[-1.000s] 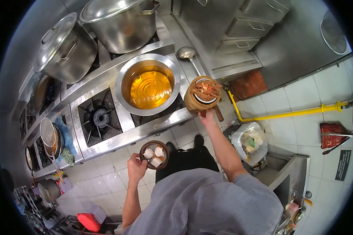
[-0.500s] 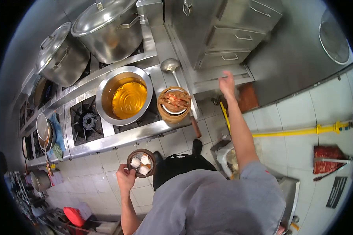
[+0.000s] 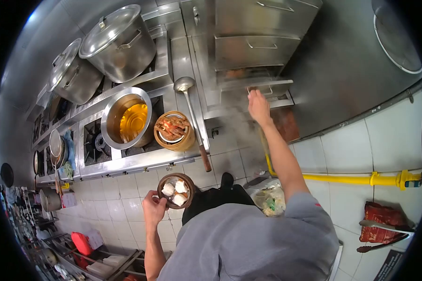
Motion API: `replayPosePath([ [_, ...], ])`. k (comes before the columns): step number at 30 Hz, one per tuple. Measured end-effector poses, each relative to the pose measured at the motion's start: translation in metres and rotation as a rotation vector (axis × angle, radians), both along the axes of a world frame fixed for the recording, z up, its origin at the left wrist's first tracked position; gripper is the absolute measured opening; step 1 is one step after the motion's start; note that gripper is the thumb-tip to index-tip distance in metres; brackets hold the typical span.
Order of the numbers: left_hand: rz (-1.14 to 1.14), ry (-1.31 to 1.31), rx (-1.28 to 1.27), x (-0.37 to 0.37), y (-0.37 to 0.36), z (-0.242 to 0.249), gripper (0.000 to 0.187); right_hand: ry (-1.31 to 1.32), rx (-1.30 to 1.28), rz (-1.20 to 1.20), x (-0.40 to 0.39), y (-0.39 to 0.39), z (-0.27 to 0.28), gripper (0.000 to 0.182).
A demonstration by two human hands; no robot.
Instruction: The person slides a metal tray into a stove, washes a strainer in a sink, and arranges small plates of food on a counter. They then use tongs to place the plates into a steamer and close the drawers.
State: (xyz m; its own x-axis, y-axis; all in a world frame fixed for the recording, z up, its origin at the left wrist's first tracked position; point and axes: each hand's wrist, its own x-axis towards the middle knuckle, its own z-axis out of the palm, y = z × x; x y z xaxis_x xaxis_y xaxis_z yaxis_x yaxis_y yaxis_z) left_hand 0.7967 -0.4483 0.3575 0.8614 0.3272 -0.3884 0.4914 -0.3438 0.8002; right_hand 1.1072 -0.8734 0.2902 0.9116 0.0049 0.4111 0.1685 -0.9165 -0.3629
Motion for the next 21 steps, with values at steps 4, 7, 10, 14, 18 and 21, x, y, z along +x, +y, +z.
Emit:
replayPosePath([
  [4,-0.062,-0.006,-0.027,0.026,-0.026,0.008,0.023,-0.019,0.066,0.034,-0.077,-0.009,0.014,0.014],
  [7,-0.123,-0.020,-0.037,0.037,-0.042,0.005,0.024,0.030,0.093,0.047,-0.139,-0.019,0.017,0.013],
  [10,-0.179,-0.026,-0.024,0.054,-0.050,0.005,0.024,0.006,0.130,0.023,-0.178,-0.022,0.012,0.011],
  [14,-0.235,-0.021,-0.002,0.063,-0.059,0.011,0.024,-0.092,0.528,-0.220,-0.221,-0.012,-0.003,0.015],
  [18,-0.219,-0.016,0.018,0.069,-0.058,0.009,0.024,0.165,1.049,-0.335,-0.225,-0.020,-0.038,0.026],
  [21,-0.203,0.009,0.008,0.065,-0.055,0.011,0.024,0.307,1.404,-0.289,-0.221,-0.017,-0.042,0.035],
])
